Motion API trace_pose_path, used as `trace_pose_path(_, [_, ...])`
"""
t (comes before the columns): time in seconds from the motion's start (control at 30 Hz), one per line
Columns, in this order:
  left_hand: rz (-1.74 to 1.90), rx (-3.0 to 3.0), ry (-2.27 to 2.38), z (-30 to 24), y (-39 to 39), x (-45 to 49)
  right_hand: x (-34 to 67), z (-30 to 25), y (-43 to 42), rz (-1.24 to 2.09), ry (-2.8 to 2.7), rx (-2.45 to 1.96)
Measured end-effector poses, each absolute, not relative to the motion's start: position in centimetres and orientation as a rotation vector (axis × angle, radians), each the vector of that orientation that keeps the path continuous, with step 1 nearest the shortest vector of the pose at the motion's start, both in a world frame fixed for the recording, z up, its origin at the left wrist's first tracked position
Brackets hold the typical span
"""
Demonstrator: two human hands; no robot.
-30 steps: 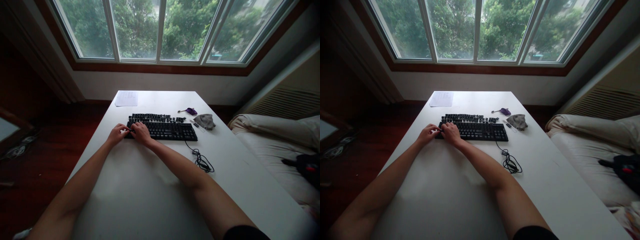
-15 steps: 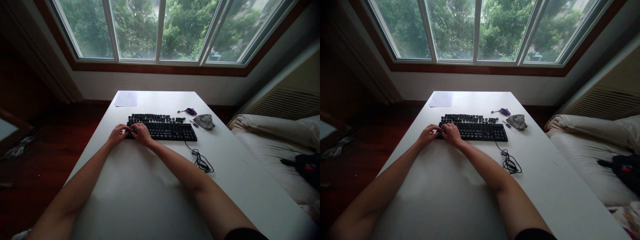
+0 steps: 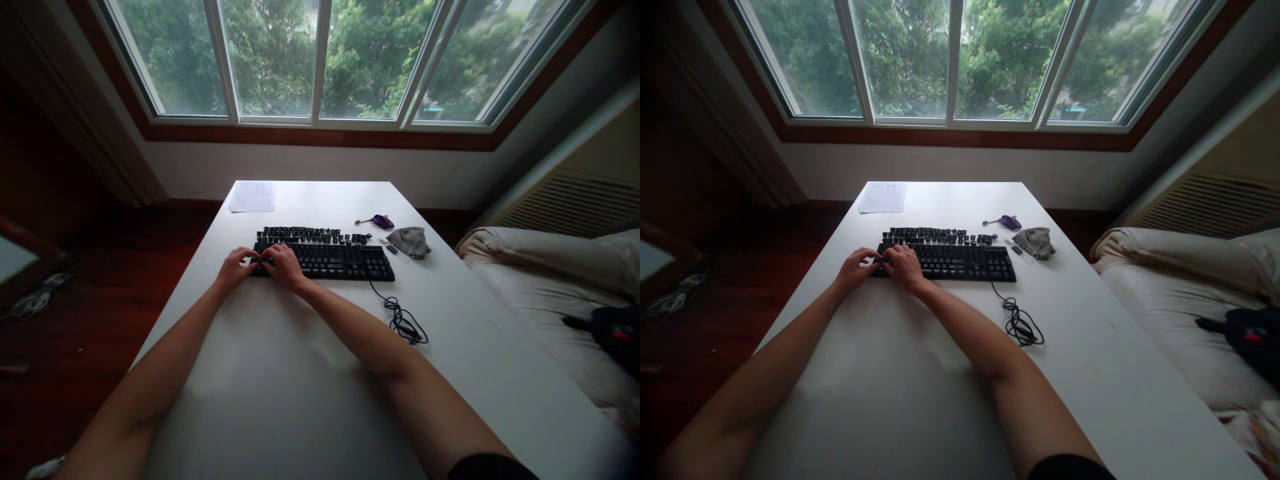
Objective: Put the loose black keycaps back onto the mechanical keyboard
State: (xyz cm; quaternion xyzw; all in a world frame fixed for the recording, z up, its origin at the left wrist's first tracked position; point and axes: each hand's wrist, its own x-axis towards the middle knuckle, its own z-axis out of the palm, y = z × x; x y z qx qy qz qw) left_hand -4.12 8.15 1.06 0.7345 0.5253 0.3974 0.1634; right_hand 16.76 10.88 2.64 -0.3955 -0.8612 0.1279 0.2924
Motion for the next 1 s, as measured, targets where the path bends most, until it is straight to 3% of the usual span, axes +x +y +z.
trace_pose_path(0.27, [1.131, 2.077, 1.523, 1.1, 10.2, -5.5, 15.8, 3.9, 12.8, 0.348, -2.309, -1.084])
trace_pose_path(0.57, [1.09, 1.879, 1.578, 1.2, 12.9, -6.1, 14.0, 4.1, 17.3, 0.718, -2.302, -1.281])
trace_pose_path(1.0, [1.106, 1.902, 1.611, -0.3, 12.8, -6.1, 13.6, 3.9, 18.6, 0.697, -2.436, -1.233])
